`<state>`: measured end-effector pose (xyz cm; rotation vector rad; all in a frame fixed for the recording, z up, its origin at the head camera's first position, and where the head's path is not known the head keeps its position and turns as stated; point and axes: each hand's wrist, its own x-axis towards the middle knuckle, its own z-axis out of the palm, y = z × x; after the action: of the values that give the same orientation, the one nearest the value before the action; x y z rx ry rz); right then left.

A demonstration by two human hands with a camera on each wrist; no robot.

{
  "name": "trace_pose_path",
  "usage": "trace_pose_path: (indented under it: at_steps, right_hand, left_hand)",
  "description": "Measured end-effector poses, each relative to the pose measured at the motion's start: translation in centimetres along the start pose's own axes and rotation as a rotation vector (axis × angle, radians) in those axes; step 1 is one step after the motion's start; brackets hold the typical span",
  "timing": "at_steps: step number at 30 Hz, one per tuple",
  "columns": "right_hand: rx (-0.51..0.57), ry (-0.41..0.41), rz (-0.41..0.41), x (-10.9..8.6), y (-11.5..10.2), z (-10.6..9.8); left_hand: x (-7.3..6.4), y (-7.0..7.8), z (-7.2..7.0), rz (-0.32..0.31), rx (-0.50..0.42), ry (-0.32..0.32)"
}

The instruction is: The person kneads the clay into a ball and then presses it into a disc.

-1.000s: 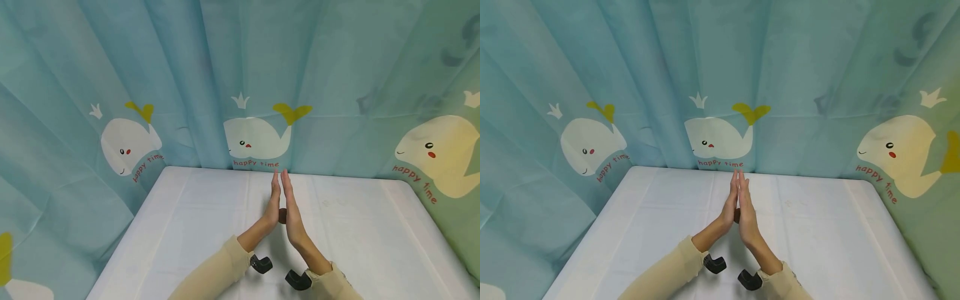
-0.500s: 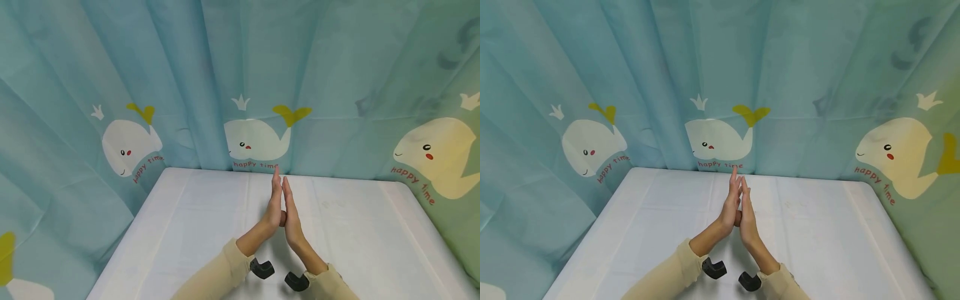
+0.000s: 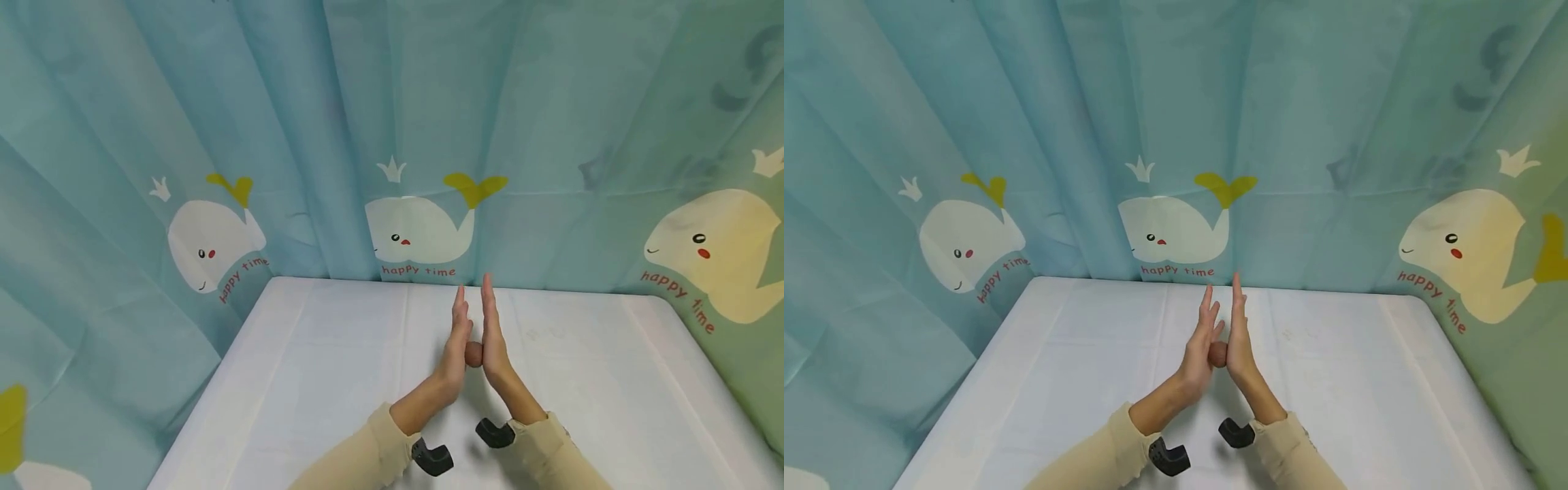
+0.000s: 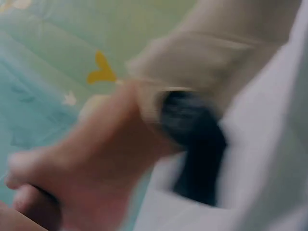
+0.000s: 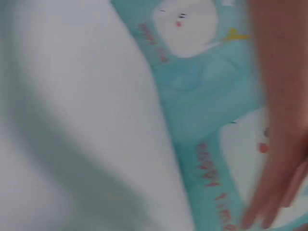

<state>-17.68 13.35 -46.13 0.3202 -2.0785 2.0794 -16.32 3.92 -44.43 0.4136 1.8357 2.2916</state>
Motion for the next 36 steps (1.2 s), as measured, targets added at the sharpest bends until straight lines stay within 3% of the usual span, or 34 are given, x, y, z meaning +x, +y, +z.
trace_pose_path:
  at_steps: [3, 7, 11, 17, 21, 24, 26, 31, 34, 36]
  right_hand:
    - [-0.025, -0.037, -0.019, -1.3, 0.4, 1.0]
    - [-0.072, -0.038, -0.071, -2.9, -0.9, 2.3]
    - [-0.086, 0.0, -0.098, -1.8, -1.8, 2.1]
    - [-0.039, 0.042, -0.003, 0.6, 0.5, -0.1]
    - [-0.021, 0.006, -0.017, -0.7, 1.6, 0.9]
    - [-0.017, -0.026, -0.06, -2.3, 0.7, 2.2]
    - [-0.028, -0.038, -0.077, -2.9, -0.3, 2.6]
    - [-0.036, 0.009, -0.069, -1.3, -1.3, 1.2]
    - [-0.028, 0.047, -0.051, -0.2, -0.3, 0.1]
    - [-0.022, 0.042, -0.028, -0.3, 0.4, 0.1]
  left_hand:
    - [1.0, 0.1, -0.5, 0.011, -0.014, 0.051]
    - [2.3, -1.3, -1.5, 0.016, 0.068, 0.085]
    - [2.1, -2.2, -1.5, 0.039, 0.107, 0.035]
    - [0.6, -0.6, -0.2, 0.006, 0.077, -0.03]
    - [1.2, 0.4, -0.6, 0.054, 0.093, -0.003]
    - [2.3, 0.0, -1.5, 0.098, 0.165, 0.034]
    - [2.8, -0.6, -1.8, 0.092, 0.184, 0.048]
    - [1.5, -1.5, -1.0, 0.049, 0.149, -0.033]
    - [0.5, -0.7, -0.2, 0.046, 0.106, -0.083]
    - [0.4, 0.0, -0.2, 0.049, 0.089, -0.082]
